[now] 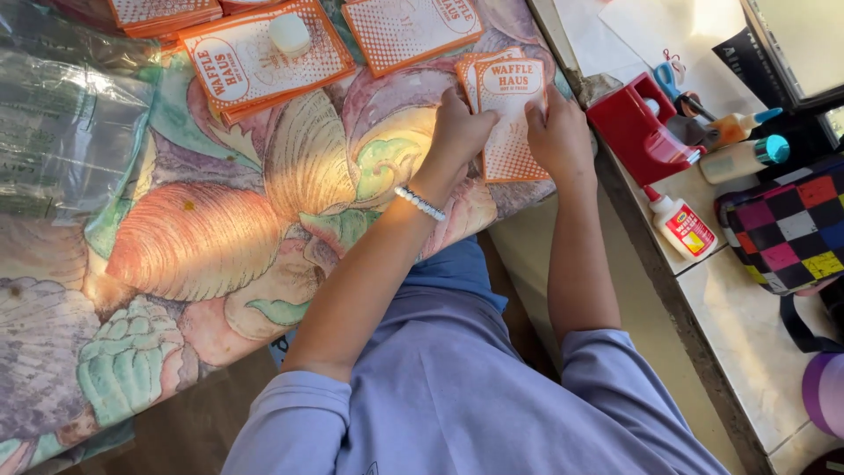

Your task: The person applies glue from a bottle to the edges of paper sheets and folds them to form envelopes.

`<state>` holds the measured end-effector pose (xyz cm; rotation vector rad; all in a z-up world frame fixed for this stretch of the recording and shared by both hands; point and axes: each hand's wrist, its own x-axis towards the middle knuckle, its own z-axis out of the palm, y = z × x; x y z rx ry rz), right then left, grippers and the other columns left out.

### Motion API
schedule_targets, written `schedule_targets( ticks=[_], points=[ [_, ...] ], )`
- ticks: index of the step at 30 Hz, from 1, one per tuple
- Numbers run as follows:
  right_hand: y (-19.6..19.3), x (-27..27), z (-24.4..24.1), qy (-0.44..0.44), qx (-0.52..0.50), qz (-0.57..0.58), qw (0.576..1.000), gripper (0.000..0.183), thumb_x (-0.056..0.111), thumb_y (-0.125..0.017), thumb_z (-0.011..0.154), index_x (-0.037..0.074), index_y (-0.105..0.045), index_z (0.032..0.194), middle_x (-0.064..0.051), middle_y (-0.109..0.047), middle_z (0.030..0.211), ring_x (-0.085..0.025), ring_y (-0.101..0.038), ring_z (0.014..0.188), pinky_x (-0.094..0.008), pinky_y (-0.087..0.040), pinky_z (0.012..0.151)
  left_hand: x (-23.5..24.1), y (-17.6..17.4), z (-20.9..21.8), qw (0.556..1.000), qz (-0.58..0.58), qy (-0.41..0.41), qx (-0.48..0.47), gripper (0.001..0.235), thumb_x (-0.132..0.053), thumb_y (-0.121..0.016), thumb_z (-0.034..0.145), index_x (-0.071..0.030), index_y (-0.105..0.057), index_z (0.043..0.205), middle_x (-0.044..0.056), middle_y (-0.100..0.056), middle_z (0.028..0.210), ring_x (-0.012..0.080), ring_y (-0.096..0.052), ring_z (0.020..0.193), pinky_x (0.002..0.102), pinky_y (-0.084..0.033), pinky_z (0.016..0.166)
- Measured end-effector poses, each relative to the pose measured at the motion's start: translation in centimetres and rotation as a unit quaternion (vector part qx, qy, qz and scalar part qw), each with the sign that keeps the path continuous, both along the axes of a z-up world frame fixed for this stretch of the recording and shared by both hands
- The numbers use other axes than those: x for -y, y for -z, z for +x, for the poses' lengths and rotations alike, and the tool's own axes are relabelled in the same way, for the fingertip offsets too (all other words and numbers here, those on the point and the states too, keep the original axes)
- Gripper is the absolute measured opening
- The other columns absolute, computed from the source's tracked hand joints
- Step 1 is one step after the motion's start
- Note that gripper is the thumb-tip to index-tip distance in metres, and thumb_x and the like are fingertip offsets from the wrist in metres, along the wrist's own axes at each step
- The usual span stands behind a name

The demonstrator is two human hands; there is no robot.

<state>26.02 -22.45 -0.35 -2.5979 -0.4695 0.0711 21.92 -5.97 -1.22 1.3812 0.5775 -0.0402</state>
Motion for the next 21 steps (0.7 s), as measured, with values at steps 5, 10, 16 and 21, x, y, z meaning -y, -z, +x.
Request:
schedule_targets(
  ticks=[5,10,16,21],
  points=[
    [-2.3,-1.2,-1.6,0.084,-0.134,0.106,0.982,0.024,0.026,-0.056,0.109,0.016,-0.046,0.090,0.003,-0.038,0.065,-0.012,-0.032,0.056,-0.035,-0.021,0.055,0.3,2.6,1.0,0.996,0.086,0.009,-0.031,0.068,-0.018,-0.066,0.070,-0.007,-0.047,0.135,0.017,-0.053,0.129,0.0350,-0.063,0.114,0.042,-0.057,0.089],
    [-0.9,-1.2,-2.6,0.073,-0.162,0.306,0.935,0.018,0.011,-0.059,0.101,0.009,-0.073,0.113,0.004,-0.067,0.081,-0.004,-0.054,0.066,-0.027,-0.038,0.059,-0.2,3.2,0.3,0.995,0.103,0.008,0.014,0.067,-0.010,-0.067,0.068,-0.005,-0.050,0.133,0.014,-0.060,0.124,0.0312,-0.065,0.110,0.040,-0.058,0.080],
    [1.0,-2.1,-3.4,-0.002,-0.177,0.520,0.836,0.050,0.001,-0.066,0.098,0.001,-0.049,0.145,-0.015,-0.076,0.120,-0.021,-0.076,0.103,-0.037,-0.062,0.085,-1.6,-0.2,-3.1,0.992,0.075,-0.064,0.077,0.073,-0.016,-0.066,0.066,-0.011,-0.050,0.137,0.016,-0.052,0.134,0.0308,-0.054,0.128,0.044,-0.048,0.105],
    [-1.1,-4.9,-4.8,-0.150,-0.009,0.558,0.816,0.034,0.006,-0.065,0.107,0.002,-0.053,0.138,-0.011,-0.066,0.135,-0.024,-0.061,0.131,-0.039,-0.055,0.109,-3.7,-2.7,-5.1,0.939,-0.080,-0.083,0.325,0.073,0.007,-0.064,0.080,-0.008,-0.042,0.147,0.010,-0.071,0.118,0.0184,-0.071,0.106,0.032,-0.060,0.086]
  ],
)
